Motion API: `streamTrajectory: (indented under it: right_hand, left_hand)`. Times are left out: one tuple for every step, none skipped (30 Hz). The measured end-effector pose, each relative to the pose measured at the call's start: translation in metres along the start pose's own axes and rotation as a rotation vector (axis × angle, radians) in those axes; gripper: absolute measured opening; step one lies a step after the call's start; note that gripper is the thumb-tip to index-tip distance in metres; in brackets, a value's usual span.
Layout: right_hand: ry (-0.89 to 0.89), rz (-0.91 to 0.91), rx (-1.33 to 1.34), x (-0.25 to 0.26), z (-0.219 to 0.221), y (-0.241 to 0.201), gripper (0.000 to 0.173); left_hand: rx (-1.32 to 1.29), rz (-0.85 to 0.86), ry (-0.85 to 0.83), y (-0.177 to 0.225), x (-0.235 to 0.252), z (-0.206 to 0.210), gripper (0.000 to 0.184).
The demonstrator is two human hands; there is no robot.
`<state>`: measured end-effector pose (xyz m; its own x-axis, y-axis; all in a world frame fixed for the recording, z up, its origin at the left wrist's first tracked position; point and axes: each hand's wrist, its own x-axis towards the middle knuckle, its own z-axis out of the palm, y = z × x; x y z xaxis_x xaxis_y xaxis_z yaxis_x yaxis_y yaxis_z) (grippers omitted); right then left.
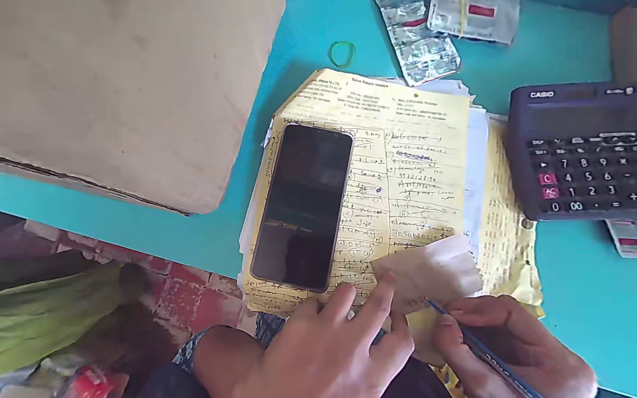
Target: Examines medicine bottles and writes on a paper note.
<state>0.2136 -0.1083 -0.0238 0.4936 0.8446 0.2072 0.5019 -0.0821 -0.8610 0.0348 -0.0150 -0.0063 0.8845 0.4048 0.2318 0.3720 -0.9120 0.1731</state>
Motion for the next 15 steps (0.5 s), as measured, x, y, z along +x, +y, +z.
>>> streamTrajectory:
  right_hand:
    - [-0.007, 0.007, 0.001, -0.0003, -0.0011, 0.0001, 0.01]
    - [-0.019, 0.02, 0.006, -0.0006, -0.0023, -0.0007, 0.01]
    - [-0.031, 0.032, 0.013, -0.0006, -0.0031, -0.002, 0.01]
    - [-0.039, 0.038, 0.018, -0.0001, -0.0036, -0.0029, 0.009]
    - [-0.037, 0.036, 0.022, 0.0004, -0.0034, -0.003, 0.009]
    - [-0.029, 0.031, 0.016, 0.0005, -0.0029, -0.0023, 0.008]
    - [-0.021, 0.029, 0.009, 0.0002, -0.0025, -0.0016, 0.008]
    - [-0.016, 0.034, 0.003, -0.0001, -0.0023, -0.0017, 0.008]
    - [-0.01, 0.042, 0.006, -0.0001, -0.0022, -0.0022, 0.008]
    - [-0.006, 0.049, 0.014, 0.0001, -0.0023, -0.003, 0.008]
    - [0.002, 0.054, 0.024, 0.0006, -0.0022, -0.0037, 0.008]
    - [0.011, 0.053, 0.027, 0.0014, -0.0017, -0.0036, 0.008]
    - [0.016, 0.047, 0.017, 0.0023, -0.0012, -0.0028, 0.008]
    - [0.015, 0.039, 0.003, 0.0027, -0.0011, -0.0021, 0.007]
    - [0.008, 0.039, -0.01, 0.0024, -0.0014, -0.0018, 0.007]
  left_hand:
    - [0.001, -0.001, 0.001, 0.0003, 0.0, -0.0001, 0.034]
    - [0.002, -0.002, 0.001, 0.0004, -0.0002, -0.0002, 0.033]
    - [0.005, -0.003, 0.002, 0.0, -0.0003, -0.0004, 0.033]
    - [0.005, -0.003, 0.004, -0.0006, -0.0001, -0.0004, 0.033]
    - [0.005, -0.002, 0.006, -0.0008, 0.0001, -0.0003, 0.034]
    - [0.006, -0.002, 0.004, -0.0005, 0.0002, -0.0002, 0.034]
    - [0.007, -0.003, 0.001, 0.0001, 0.0001, 0.0, 0.034]
    - [0.008, -0.004, 0.001, 0.0003, -0.0001, 0.0, 0.034]
    - [0.008, -0.003, 0.001, 0.0002, -0.0001, -0.0001, 0.034]
    - [0.003, -0.003, 0.003, 0.0001, -0.0001, -0.0002, 0.033]
    - [-0.004, -0.004, 0.005, -0.0003, -0.0003, -0.0001, 0.033]
    - [-0.008, -0.003, 0.004, -0.0006, -0.0005, -0.0002, 0.033]
    - [-0.007, -0.002, 0.002, -0.0008, -0.0004, -0.0004, 0.033]
    - [-0.006, -0.004, 0.004, -0.0005, -0.0007, -0.0001, 0.033]
    - [-0.006, -0.006, 0.013, -0.0001, -0.0011, 0.0007, 0.033]
